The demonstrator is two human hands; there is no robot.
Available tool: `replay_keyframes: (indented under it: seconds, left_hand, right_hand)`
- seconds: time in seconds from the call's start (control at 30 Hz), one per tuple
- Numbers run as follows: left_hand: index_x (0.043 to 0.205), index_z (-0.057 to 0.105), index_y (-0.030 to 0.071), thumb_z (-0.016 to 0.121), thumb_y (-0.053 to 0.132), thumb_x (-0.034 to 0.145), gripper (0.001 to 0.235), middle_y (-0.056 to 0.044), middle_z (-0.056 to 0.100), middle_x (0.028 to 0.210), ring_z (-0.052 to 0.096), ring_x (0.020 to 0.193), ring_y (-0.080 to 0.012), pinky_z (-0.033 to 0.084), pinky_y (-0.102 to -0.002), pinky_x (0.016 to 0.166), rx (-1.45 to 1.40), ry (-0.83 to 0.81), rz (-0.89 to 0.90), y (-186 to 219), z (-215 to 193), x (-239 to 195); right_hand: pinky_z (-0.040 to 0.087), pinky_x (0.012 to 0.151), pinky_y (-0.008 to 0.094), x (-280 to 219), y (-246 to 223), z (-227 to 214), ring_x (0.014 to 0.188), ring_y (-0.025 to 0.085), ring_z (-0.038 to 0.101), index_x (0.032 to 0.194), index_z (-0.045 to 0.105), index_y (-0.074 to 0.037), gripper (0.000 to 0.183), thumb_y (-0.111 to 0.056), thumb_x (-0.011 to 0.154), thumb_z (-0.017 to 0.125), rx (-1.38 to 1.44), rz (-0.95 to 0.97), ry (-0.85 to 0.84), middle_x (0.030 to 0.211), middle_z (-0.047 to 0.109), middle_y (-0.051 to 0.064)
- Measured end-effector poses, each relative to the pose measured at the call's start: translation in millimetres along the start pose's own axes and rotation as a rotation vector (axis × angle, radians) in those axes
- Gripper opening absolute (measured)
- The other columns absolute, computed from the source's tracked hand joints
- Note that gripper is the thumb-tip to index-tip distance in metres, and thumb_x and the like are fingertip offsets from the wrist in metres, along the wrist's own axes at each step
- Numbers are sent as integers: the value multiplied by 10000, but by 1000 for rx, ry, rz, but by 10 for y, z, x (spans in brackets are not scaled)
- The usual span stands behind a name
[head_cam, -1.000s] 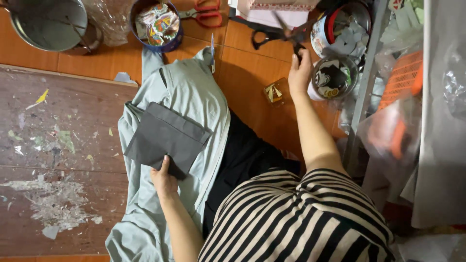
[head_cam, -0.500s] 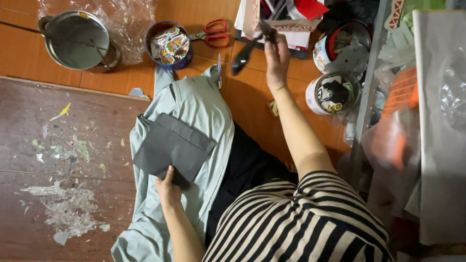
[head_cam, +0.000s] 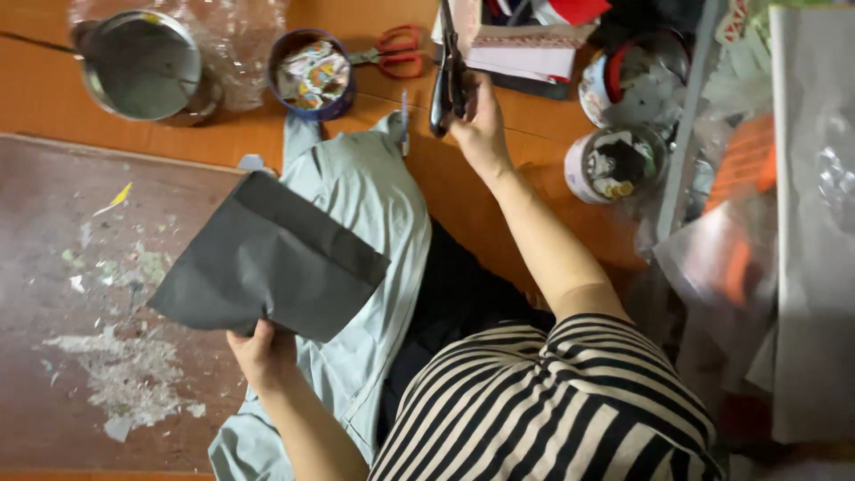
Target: Cutting shapes out of a black sheet of material using scissors.
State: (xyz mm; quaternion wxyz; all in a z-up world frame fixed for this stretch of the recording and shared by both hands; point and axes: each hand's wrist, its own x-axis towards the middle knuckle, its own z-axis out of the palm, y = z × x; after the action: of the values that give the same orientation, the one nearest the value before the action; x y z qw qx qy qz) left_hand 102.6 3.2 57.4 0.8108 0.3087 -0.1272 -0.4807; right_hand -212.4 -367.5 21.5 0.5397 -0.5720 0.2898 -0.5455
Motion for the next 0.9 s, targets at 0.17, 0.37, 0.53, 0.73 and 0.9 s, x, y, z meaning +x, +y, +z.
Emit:
replay_keyframes:
  seconds: [0.17,0.37,0.53,0.73,0.9]
  left_hand:
    - [1374,597,-24,756,-13,940,462,-150,689,1313,690,1179,-285,554,-469,1052,44,106,-12,84,-43,-184]
    - [1403,601,-8,738,-13,1000,426,-153,679,1343,684,1197,-280,545,-473,1117,32,114,29,141,-286,-265]
    - [1391,595,-17,739,-36,992,425,-162,679,1313,684,1168,-276,549,-478,1131,70,117,61,74,-160,-239]
    - [1365,586,-66,761,-47,909,489,-178,683,1297,692,1175,-308,567,-475,1062,61,169,12,-74,29,-226]
    - [1337,618,-49,793,-42,888,482,-158,703,1304,691,1200,-289,559,-441,1087,-5,78,29,0,181,-137]
  right_hand:
    - [496,1026,334,-266,-12,-1234,1130,204,590,1281,551,-71,469,129,869,654,-494,-9,349,1198,601,78]
    - [508,876,493,-666,-391,-2357,1016,411,678,1091,663,-12,219,-16,874,687,-1265,161,750,1053,731,234]
    - [500,881,517,-600,-198,-3000,1012,468,657,1015,676,17,165,-48,863,670,-1372,236,812,1015,713,272]
    - [488,894,539,-330,172,-3573,991,513,636,948,729,41,198,-21,809,602,-1549,306,646,1009,694,317]
    - [563,882,485,88,308,-3408,1004,438,703,957,669,-1,172,-115,882,565,-1002,330,854,1045,721,246]
